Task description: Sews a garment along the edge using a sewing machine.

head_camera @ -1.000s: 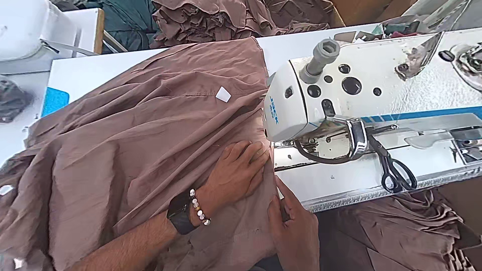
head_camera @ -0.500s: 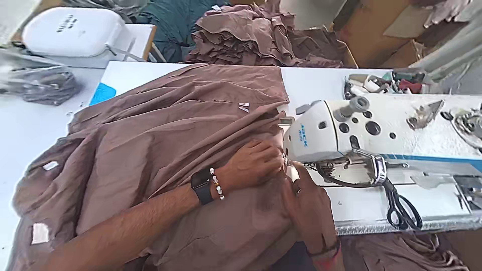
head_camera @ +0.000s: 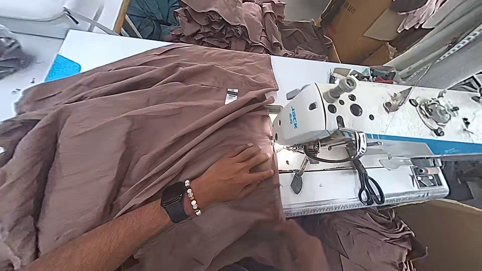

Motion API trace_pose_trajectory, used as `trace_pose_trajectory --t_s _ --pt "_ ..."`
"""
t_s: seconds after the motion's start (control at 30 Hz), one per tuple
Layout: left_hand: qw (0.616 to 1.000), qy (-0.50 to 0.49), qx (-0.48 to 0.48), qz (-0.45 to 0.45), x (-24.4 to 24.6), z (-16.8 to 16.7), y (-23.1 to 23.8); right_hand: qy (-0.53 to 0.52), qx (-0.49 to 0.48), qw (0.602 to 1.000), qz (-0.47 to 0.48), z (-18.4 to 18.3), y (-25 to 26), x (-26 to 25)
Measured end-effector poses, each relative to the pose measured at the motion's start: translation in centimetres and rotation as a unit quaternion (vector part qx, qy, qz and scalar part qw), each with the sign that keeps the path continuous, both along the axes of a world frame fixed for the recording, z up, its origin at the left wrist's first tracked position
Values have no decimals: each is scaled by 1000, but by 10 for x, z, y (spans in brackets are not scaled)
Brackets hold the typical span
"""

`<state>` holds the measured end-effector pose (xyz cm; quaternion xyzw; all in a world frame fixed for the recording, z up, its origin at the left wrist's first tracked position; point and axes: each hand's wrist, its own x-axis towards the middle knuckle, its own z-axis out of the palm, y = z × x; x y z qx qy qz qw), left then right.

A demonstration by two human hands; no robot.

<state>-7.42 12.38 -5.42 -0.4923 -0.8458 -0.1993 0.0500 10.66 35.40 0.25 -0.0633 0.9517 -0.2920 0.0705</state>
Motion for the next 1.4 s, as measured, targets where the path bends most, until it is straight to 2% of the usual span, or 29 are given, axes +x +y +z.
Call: trace_pose_trajectory --t_s 0.07,0.1,0.17,0.2,0.27,0.3,0.33,0.4,0.53,0.63,0.7,0.83,1.0,1.17,1.4 --pt "1000 11 -2 -25 0 0 2 5 90 989 115 -17 -30 13" --pt "1000 3 -2 -20 5 2 4 -29 113 980 159 -26 -41 17" --pt "999 -28 7 15 16 4 9 -158 64 964 206 -28 -49 9" --pt "999 -36 9 29 23 4 11 -145 -6 971 188 -26 -47 2" --pt "999 -31 6 22 30 3 9 8 -158 987 43 -20 -40 -20" --pt "1000 -27 1 10 30 2 7 76 -166 982 -43 -15 -36 -35" --pt "1000 -22 -4 -1 28 3 6 126 -135 976 -118 -12 -30 -52" --pt "1000 -7 -12 -17 24 4 8 142 -56 966 -210 -16 -18 -78" --pt "1000 -7 -11 -26 20 5 9 109 20 961 -253 -26 -27 -97" --pt "997 -37 52 36 19 9 14 82 56 959 -264 -24 -36 -99" --pt "995 -23 51 85 13 11 20 87 73 957 -266 -24 -40 -100" --pt "992 7 -27 126 6 7 23 90 69 957 -266 -25 -40 -101" --pt "986 20 -66 153 3 3 24 185 94 956 -205 -35 -38 -94" --pt "995 30 -24 94 -2 3 18 205 190 951 -130 -33 -43 -90" --pt "998 58 -16 21 -34 7 16 191 223 953 -77 -30 -39 -107"
